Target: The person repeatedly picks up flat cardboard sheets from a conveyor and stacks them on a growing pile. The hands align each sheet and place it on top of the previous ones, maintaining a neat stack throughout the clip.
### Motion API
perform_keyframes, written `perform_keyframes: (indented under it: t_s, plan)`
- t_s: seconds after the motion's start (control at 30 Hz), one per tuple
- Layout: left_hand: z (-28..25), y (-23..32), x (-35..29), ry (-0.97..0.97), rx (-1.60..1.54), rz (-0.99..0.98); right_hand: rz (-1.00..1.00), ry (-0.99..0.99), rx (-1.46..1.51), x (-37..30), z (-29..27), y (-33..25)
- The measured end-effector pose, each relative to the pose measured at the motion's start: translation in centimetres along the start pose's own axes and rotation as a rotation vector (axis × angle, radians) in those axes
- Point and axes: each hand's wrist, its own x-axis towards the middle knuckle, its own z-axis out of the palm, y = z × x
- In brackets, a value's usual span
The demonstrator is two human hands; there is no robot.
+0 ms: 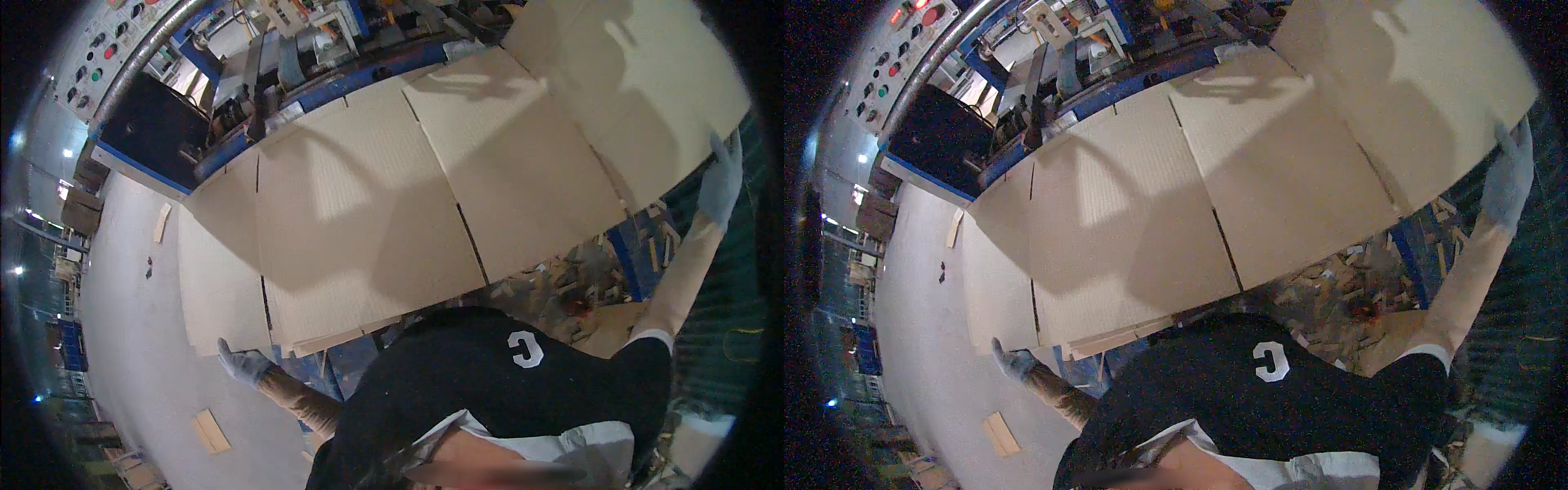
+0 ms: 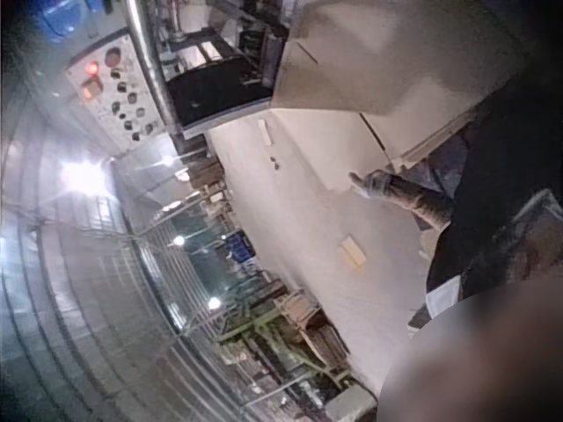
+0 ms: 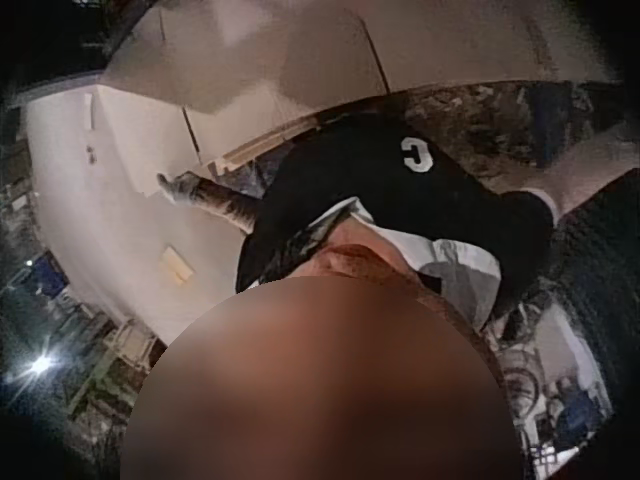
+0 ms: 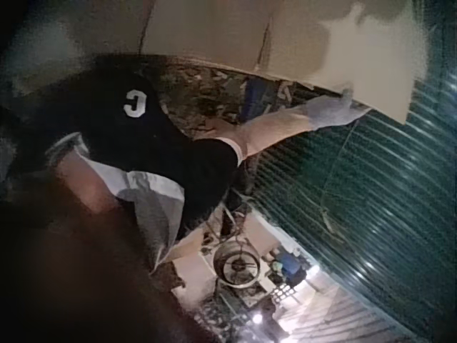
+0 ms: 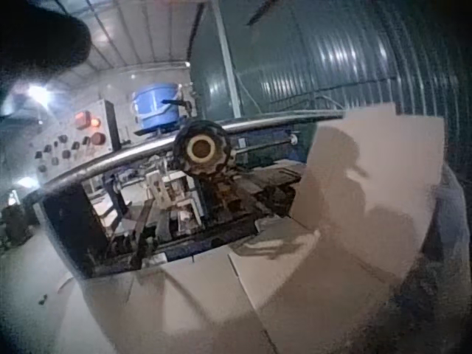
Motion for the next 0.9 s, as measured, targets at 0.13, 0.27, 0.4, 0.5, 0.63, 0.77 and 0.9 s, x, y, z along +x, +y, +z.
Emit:
perform_keyframes:
  t_s: [0.13, 0.27, 0.4, 0.5, 0.63, 0.77, 0.9]
  plan:
    - [1.8, 1.9, -2.1, -0.340, 0.416, 0.438, -0.078, -0.261, -0.744, -12.3, 2.9, -1.5]
    - [6.1, 5.1, -7.5, -0.623, 0.211, 0.201, -0.727, -1.189, -0.390, -20.4, 7.3, 2.1]
    - [10.4, 5.1, -14.2, -1.460, 0.751, 1.023, -0.865, -1.230, -0.233, -22.7, 10.0, 5.1]
    - [12.0, 4.4, -16.1, -1.653, 1.007, 1.245, -0.884, -1.257, -0.138, -22.1, 10.6, 6.1]
    - [13.3, 4.3, -15.1, -1.645, 1.025, 1.234, -0.991, -1.341, -0.270, -20.1, 12.5, 7.4]
    - [15.0, 3.5, -14.1, -1.644, 0.982, 1.234, -0.977, -1.338, -0.337, -17.6, 16.1, 10.6]
    - [15.3, 2.2, -11.1, -1.732, 0.967, 1.212, -0.196, -1.196, -0.259, -14.9, 18.3, 16.0]
